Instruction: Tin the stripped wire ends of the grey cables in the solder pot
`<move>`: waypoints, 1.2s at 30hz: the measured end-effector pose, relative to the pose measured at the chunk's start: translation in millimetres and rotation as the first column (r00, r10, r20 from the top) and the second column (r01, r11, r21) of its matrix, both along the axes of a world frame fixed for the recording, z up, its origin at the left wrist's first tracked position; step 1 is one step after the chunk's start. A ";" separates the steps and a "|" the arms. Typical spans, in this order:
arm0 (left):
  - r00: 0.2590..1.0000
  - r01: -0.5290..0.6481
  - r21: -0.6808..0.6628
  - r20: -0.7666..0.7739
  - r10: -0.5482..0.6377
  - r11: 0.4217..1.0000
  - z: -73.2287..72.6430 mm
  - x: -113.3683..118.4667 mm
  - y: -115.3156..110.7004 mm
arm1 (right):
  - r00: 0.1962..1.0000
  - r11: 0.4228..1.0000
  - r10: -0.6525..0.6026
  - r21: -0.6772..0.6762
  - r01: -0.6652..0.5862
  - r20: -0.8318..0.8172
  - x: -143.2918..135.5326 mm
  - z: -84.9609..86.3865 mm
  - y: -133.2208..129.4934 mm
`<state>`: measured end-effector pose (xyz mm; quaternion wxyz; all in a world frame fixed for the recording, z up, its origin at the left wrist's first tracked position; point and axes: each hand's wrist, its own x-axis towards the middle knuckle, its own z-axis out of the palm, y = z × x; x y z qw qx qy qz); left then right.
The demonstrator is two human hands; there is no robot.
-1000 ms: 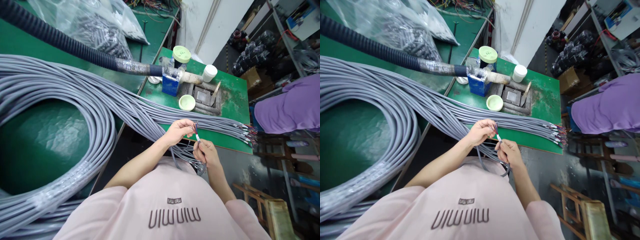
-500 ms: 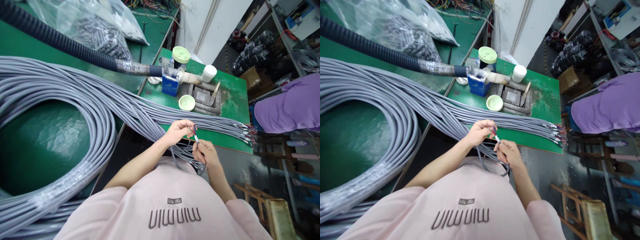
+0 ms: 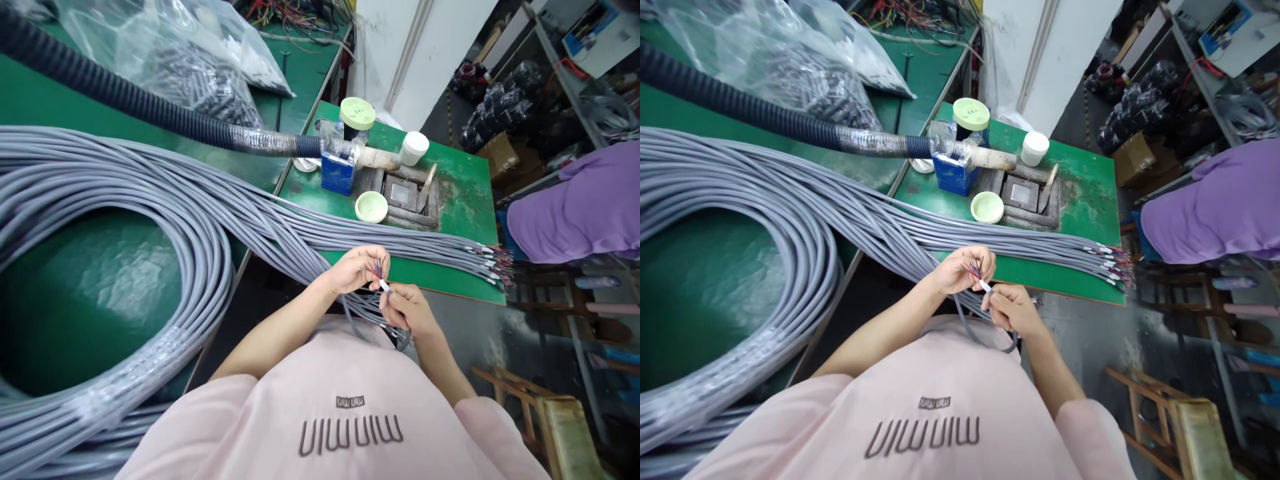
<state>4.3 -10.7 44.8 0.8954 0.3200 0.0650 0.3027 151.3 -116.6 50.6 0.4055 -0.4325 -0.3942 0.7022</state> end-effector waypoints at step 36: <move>0.955 -0.206 -0.049 -0.229 0.189 0.977 -11.8 25.4 -18.3 | 0.725 0.908 -0.346 0.408 0.098 0.595 2.6 34.4 6.9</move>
